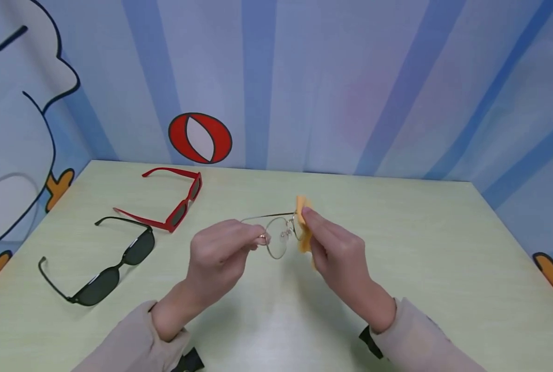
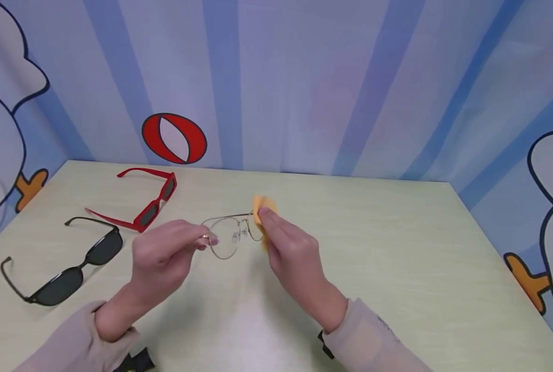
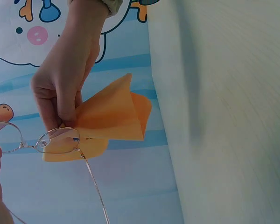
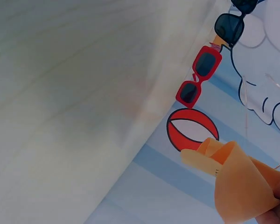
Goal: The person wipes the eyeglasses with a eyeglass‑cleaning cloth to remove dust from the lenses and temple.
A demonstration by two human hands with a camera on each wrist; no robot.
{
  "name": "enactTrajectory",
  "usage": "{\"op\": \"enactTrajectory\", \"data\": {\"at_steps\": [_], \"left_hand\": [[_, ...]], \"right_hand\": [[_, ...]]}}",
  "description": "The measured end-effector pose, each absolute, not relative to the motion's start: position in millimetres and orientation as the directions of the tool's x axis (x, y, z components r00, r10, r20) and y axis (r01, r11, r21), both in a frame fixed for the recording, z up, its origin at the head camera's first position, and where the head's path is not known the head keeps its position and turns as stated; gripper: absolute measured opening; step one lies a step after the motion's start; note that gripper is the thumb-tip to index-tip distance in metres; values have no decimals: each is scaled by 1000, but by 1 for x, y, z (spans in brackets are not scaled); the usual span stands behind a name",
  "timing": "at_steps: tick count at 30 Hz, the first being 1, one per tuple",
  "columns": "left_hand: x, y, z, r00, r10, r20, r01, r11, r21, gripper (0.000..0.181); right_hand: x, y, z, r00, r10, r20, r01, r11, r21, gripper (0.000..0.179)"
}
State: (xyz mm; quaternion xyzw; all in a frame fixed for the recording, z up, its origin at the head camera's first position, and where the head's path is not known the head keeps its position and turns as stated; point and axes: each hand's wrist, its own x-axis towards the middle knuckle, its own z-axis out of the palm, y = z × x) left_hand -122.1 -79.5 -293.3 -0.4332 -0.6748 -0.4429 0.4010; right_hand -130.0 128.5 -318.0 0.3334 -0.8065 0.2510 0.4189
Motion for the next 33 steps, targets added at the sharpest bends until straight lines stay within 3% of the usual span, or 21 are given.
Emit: {"op": "enactTrajectory", "data": {"at_steps": [9,21,33], "left_hand": [[-121,-79,-287,-213,168,962,937,314,153,22],[-122,-79,-288,-255,149,955,930,307,200,24],[-121,-79,-287,-253,133,958,937,280,208,23]], "right_hand": [[-130,133,-326,-475,-305,825,-715,681,-159,46],[-114,120,-320,-398,-353,847,-772,628,-101,35],[-120,126,-326,-425,-336,841,-753,647,-122,45]]}}
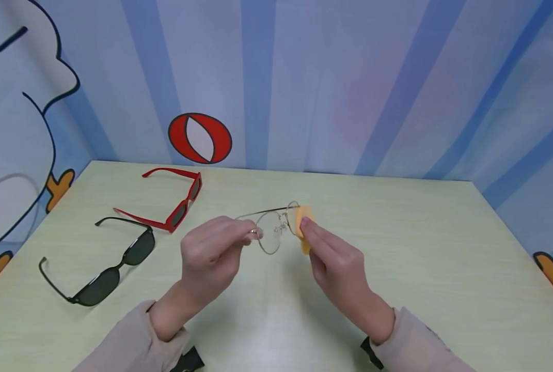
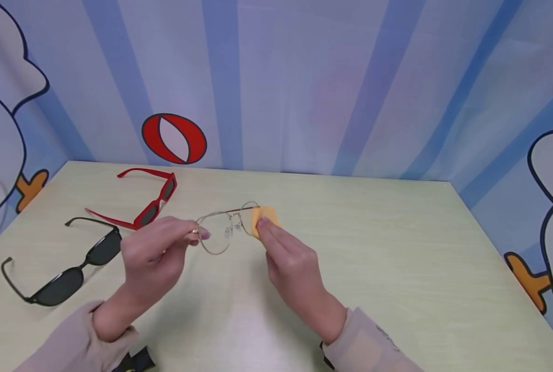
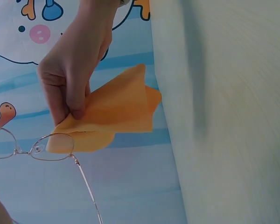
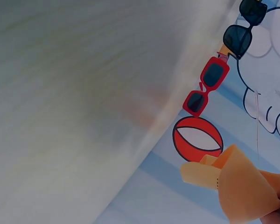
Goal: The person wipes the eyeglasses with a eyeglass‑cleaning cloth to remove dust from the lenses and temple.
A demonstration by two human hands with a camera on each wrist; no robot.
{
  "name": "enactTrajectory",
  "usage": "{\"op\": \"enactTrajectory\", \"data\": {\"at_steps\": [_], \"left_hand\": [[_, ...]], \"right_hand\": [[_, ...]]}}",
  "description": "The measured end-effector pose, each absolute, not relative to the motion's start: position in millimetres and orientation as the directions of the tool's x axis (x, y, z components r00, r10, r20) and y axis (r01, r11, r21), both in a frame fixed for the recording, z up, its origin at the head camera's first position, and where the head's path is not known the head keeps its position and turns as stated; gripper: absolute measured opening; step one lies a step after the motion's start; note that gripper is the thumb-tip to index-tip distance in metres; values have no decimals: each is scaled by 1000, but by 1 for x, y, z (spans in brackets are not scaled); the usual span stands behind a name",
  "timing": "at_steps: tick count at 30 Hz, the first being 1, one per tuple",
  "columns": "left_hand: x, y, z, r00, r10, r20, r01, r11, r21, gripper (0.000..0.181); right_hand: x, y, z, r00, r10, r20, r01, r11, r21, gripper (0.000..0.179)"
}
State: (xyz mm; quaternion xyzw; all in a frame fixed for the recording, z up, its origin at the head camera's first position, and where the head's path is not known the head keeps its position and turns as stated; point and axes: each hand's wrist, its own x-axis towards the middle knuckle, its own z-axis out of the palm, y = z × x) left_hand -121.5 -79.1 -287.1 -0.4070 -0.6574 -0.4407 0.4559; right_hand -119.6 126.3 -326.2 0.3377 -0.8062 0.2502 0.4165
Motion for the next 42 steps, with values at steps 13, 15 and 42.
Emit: {"op": "enactTrajectory", "data": {"at_steps": [13,15,42], "left_hand": [[-122,-77,-296,-291,178,940,940,238,246,22],[-122,-76,-297,-294,182,938,938,245,246,23],[-120,-79,-283,-327,44,944,908,290,301,26]], "right_hand": [[-130,128,-316,-512,-291,808,-741,626,-244,43],[-129,126,-314,-520,-290,803,-751,602,-269,43],[-117,127,-323,-413,-337,846,-821,540,-185,40]]}}
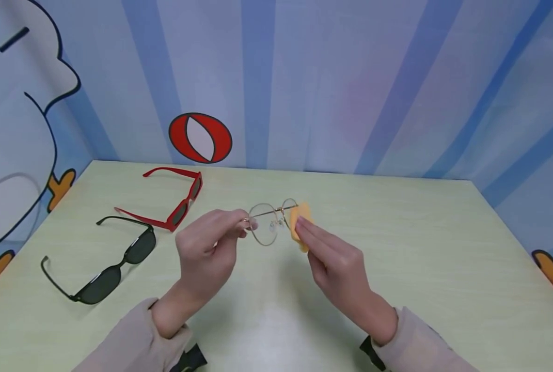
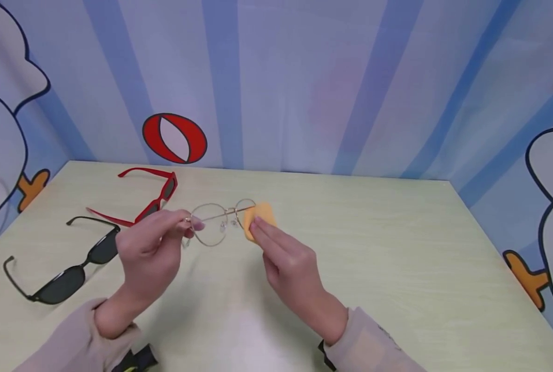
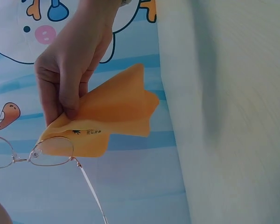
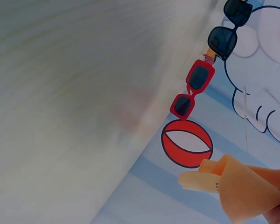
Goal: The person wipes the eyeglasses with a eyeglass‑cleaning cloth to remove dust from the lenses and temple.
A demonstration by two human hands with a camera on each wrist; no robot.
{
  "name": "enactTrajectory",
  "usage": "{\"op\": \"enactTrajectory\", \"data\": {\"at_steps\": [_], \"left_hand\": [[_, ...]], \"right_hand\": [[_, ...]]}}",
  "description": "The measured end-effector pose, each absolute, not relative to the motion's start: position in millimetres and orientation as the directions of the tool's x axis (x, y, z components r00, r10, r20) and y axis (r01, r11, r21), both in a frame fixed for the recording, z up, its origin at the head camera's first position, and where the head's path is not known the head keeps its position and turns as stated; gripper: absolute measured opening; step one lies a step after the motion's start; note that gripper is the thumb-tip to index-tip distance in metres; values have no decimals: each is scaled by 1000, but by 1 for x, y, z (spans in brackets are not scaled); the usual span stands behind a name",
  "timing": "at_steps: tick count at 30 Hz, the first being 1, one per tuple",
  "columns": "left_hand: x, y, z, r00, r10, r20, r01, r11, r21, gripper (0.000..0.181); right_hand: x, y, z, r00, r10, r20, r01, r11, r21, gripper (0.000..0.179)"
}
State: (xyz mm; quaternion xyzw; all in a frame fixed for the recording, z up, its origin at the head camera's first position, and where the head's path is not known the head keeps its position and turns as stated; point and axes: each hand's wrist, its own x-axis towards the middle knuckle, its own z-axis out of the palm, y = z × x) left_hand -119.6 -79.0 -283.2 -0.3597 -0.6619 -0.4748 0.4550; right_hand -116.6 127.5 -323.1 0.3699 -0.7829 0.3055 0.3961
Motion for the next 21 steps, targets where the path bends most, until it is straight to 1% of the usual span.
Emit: {"op": "enactTrajectory", "data": {"at_steps": [6,11,14,18,21], "left_hand": [[-120,-79,-281,-324,34,946,916,263,304,25],[-121,-78,-283,-330,57,942,921,241,307,24],[-120,-77,-285,-336,70,939,921,235,312,27],[-117,-76,-287,-351,71,934,918,221,328,18],[-116,-76,-287,-354,67,933,918,217,333,14]], "right_hand": [[-121,132,-323,-410,-337,847,-812,557,-172,38],[-125,132,-319,-413,-327,850,-793,587,-159,40],[-125,132,-316,-423,-324,846,-791,588,-170,44],[-122,131,-313,-420,-345,839,-806,567,-171,52],[-119,131,-314,-395,-363,844,-827,541,-154,54]]}}
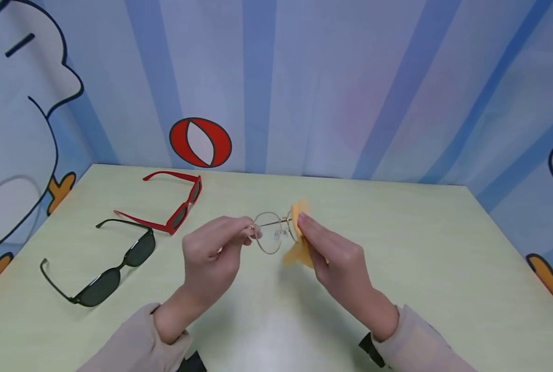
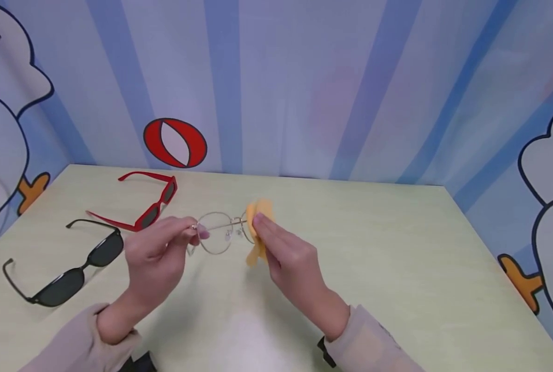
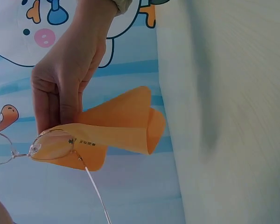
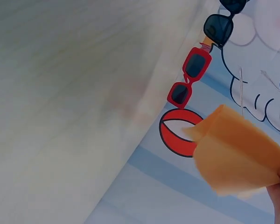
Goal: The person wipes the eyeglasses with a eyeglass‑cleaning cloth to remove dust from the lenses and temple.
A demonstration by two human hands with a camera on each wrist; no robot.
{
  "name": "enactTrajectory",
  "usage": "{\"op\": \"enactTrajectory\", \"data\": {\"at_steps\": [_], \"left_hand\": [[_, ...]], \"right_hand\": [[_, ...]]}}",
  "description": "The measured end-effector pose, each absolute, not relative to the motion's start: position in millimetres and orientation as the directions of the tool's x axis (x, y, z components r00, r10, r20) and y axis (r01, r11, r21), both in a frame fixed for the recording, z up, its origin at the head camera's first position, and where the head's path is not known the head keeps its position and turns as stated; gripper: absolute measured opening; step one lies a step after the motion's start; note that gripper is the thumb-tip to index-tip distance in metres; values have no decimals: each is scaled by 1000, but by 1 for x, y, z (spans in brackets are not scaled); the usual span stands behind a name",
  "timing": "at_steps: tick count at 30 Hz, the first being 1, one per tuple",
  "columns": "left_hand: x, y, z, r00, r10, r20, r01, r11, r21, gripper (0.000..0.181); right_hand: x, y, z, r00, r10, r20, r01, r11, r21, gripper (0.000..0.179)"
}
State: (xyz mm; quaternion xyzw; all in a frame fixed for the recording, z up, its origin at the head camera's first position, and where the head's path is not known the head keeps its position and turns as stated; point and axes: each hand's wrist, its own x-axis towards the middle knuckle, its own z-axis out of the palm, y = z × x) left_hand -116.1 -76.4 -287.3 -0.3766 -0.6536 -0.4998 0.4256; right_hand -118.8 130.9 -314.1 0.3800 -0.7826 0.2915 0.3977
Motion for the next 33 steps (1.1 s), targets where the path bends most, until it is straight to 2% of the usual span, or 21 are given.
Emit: {"op": "enactTrajectory", "data": {"at_steps": [5,8,11,15,21,25,30,33], "left_hand": [[-116,-76,-287,-344,52,938,919,224,325,22],[-116,-75,-287,-358,42,933,915,214,341,17],[-113,-73,-287,-415,36,909,894,203,400,11],[-110,-72,-284,-500,20,866,850,199,487,17],[-109,-72,-282,-531,26,847,837,171,520,17],[-109,-74,-282,-575,57,816,812,166,560,12],[-111,-79,-283,-661,99,744,748,166,643,10],[-112,-83,-282,-737,105,668,674,185,715,9]], "right_hand": [[-116,133,-318,-358,-372,856,-859,492,-145,31],[-115,132,-319,-332,-363,871,-861,493,-122,30],[-115,129,-317,-280,-363,889,-847,529,-51,27],[-116,124,-314,-171,-360,917,-815,575,73,21],[-118,125,-312,-55,-302,952,-766,624,153,17],[-121,128,-310,2,-275,961,-758,627,181,16],[-126,131,-306,73,-279,958,-782,580,229,13],[-126,133,-306,66,-308,949,-805,546,233,15]]}}
